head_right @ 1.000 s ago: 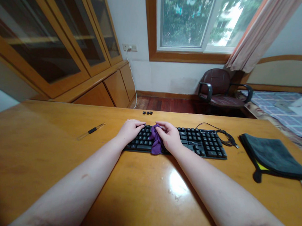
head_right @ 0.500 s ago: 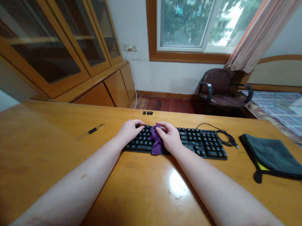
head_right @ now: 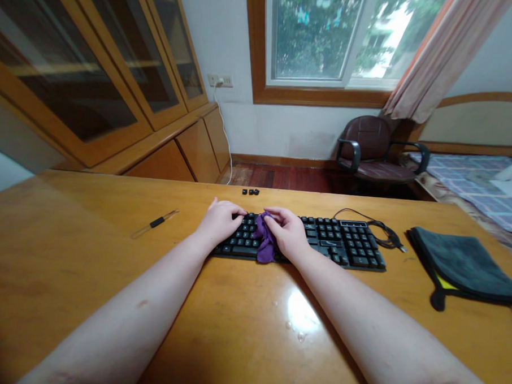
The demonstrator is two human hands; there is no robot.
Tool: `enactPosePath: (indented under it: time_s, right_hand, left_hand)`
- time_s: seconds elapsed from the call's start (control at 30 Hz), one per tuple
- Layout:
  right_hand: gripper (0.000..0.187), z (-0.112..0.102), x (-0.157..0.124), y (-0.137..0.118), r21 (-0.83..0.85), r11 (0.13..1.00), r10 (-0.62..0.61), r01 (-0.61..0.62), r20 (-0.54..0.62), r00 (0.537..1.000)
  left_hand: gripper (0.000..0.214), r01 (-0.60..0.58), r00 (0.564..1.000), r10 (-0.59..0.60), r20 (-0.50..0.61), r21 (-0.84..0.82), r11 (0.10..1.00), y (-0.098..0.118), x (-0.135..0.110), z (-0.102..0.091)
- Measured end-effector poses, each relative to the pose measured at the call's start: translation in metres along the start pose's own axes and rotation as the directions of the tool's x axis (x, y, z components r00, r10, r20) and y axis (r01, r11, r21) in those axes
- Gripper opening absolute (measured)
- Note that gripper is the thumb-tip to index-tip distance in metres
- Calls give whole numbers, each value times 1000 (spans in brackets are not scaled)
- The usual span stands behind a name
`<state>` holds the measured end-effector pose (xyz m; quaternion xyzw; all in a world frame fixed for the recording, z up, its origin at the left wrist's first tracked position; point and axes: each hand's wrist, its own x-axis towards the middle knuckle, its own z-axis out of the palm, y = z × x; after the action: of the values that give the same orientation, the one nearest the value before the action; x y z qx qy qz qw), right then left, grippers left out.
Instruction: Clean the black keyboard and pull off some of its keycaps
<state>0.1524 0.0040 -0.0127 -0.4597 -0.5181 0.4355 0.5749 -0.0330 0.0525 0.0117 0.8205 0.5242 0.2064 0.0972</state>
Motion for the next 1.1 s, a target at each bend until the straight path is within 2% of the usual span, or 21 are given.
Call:
enactPosePath:
  time_s: [0.1,0.2,0.3,0.43,0.53,0.63,0.7,0.77,0.83,0.93,1.03,1.1]
  right_hand:
    - [34,1,0,-2,4,1000,5,-5,-4,1000]
    - [33,1,-1,-3,8,1000,11,-11,-3,1000]
    - [32,1,-1,-3,15,1000,23,-23,-1,1000]
    - [32,1,-1,-2,16,1000,20,-20,4,1000]
    - [31,1,-1,-2,15,1000,9,-9,7,1000]
    - [31,1,-1,-1,31,1000,6,-6,9,1000]
    - [31,1,0,0,38,999,9,-9,15,1000]
    - [30,0,0,1,40,999,11,-12,19,1000]
    - [30,0,0,2,44,999,9,-10,20,1000]
    - [30,0,1,3,67,998,10,-12,21,1000]
    - [30,1,1,3,80,997,16,-18,25,1000]
    - [29,1,1,3,76,997,15,-17,23,1000]
  left_hand:
    - [23,-26,999,29,-35,79,997,6,-4,-2]
    - [25,11,1000,-8,-28,126,992,10,-6,-2]
    - [24,44,999,-44,-8,147,988,10,-5,0]
    - [25,12,1000,-10,-13,148,989,11,-6,1]
    - [27,-21,997,32,-73,143,989,14,-10,-1]
    - [31,7,987,15,-158,138,990,15,-8,-4]
    - [32,67,987,-44,-154,149,987,12,2,-6]
    - [32,111,992,-99,-76,166,980,8,19,-7]
    - [33,62,997,-67,24,164,985,2,40,-6]
    - [34,-62,996,49,74,191,980,-4,71,0]
    - [42,-81,986,45,162,219,972,-6,95,10]
    - [40,-80,979,27,200,259,962,-4,105,17]
